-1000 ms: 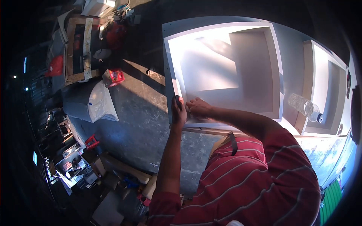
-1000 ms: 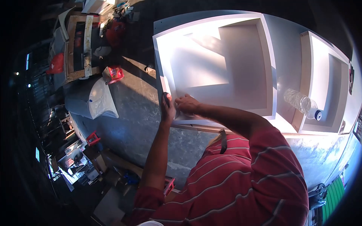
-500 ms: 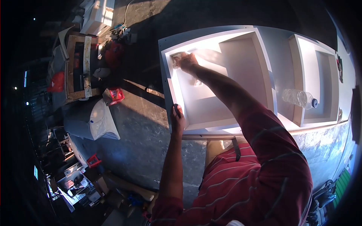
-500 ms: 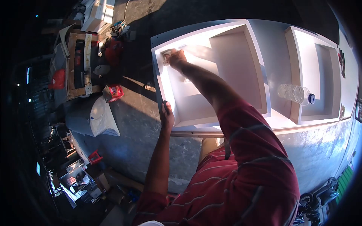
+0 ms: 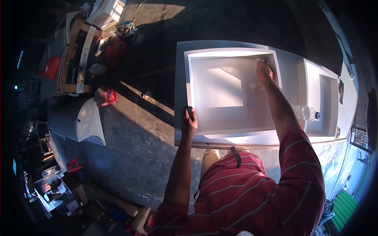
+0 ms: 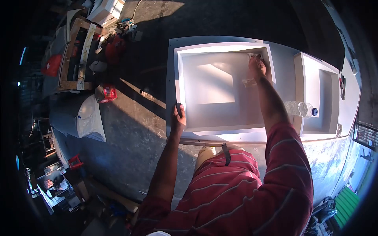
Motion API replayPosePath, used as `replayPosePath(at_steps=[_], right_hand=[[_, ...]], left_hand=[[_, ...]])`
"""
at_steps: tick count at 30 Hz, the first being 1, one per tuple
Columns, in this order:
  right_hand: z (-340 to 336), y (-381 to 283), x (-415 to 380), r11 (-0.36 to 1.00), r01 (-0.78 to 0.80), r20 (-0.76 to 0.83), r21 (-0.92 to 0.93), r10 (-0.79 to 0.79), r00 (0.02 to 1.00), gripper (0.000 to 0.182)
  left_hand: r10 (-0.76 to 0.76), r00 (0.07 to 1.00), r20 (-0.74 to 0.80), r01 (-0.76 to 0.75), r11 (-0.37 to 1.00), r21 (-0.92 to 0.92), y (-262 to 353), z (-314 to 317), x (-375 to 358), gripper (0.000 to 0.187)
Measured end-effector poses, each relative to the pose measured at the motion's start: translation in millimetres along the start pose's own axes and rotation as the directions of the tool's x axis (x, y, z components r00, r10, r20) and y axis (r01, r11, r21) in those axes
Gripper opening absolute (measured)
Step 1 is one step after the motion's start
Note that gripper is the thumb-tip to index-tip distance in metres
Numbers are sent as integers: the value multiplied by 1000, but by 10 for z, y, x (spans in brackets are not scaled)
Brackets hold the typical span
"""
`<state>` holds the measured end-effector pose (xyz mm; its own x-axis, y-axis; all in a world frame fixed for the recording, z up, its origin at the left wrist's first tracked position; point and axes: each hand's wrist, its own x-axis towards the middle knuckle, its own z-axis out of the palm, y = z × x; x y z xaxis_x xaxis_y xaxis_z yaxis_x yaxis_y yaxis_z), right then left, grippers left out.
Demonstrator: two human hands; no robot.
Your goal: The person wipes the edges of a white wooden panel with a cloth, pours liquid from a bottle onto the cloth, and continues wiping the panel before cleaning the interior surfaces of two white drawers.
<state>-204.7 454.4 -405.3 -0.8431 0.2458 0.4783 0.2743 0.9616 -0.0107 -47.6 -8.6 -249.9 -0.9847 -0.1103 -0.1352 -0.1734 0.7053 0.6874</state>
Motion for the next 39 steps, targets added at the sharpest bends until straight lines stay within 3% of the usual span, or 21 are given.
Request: replayPosePath(at_steps=[1, 3, 5, 7, 8, 9, 10, 12, 13, 15, 16, 18, 20, 21, 22, 25, 27, 28, 32, 34, 39], right_hand=[[-82, -101, 45, 1000, 10, 6, -3, -10, 1000, 28], [-527, -703, 225, 980, -196, 359, -32, 194, 913, 23], [-863, -1425, 161, 972, -234, 393, 21, 207, 896, 36], [-1199, -2028, -125, 964, 124, 245, 235, -182, 952, 28], [-870, -2193, -368, 857, 509, 102, 85, -516, 851, 29], [-1338, -2439, -329, 782, 366, 243, 504, -536, 809, 28], [-1484, -2614, -307, 727, 360, 253, 584, -585, 770, 24], [-1423, -2804, -227, 537, -8, 224, 844, -338, 914, 19], [-1689, -2733, -4, 752, 198, -16, 628, -243, 970, 16], [-1749, -2605, 352, 786, -83, 133, 612, 1, 991, 23], [-1564, -2570, 445, 745, -77, -9, 663, 110, 994, 28], [-1299, -2625, 437, 849, -57, 74, 525, 21, 997, 28], [-1348, -2906, 435, 745, 67, 17, 663, -105, 994, 32], [-1363, -3055, 457, 836, 63, 277, 545, -250, 928, 33], [-1385, -3231, 406, 716, 98, 95, 691, -224, 970, 35], [-1454, -3426, 479, 780, 85, -32, 620, -84, 996, 24], [-1599, -3226, 571, 843, 9, 432, 538, -285, 855, 39], [-1544, -3092, 577, 799, -13, 419, 601, -301, 857, 40], [-1686, -2436, 591, 942, -25, 454, 336, -139, 880, 36], [-1612, -2046, 517, 891, -18, 201, 453, -82, 976, 32], [-1714, -948, 579, 968, -249, 485, 44, 197, 852, 41]], left_hand=[[-10, 1000, 2, 10, 1000, -6, -33, 34, -17, 51], [41, 996, -77, -41, 999, 4, -129, 124, -1, 46], [21, 999, -39, -22, 1000, -2, -13, 30, -3, 44], [-2, 1000, -6, 1, 1000, -13, -12, 29, -36, 42], [29, 1000, -7, -29, 999, -17, -59, 61, -16, 41], [62, 998, -11, -62, 998, -21, -86, 72, 14, 40], [60, 998, -16, -60, 998, -18, -87, 58, 11, 40], [47, 998, 42, -47, 999, -23, -56, 22, 12, 45], [42, 998, 50, -40, 999, -23, -50, 16, 14, 45], [26, 998, 54, -25, 999, -28, 3, -16, 11, 45], [15, 998, 64, -13, 999, -35, 8, -20, 0, 44], [10, 997, 73, -8, 1000, -29, -6, -17, 2, 44], [30, 997, 76, -28, 999, -33, -4, -25, -5, 43], [24, 997, 79, -22, 999, -33, -17, -25, -10, 43], [5, 993, 115, 1, 999, -45, -51, -18, 0, 42], [78, 995, 64, -75, 996, -50, -74, 0, 47, 37], [164, 986, -13, -165, 985, -47, -71, 17, 21, 33], [143, 990, -1, -142, 989, -41, -76, 10, 18, 34], [112, 994, -8, -112, 993, -39, -33, -14, 32, 35], [95, 996, -3, -95, 995, -34, -81, 8, 44, 36], [-47, 996, 69, 45, 999, 25, -69, 7, -2, 59]])
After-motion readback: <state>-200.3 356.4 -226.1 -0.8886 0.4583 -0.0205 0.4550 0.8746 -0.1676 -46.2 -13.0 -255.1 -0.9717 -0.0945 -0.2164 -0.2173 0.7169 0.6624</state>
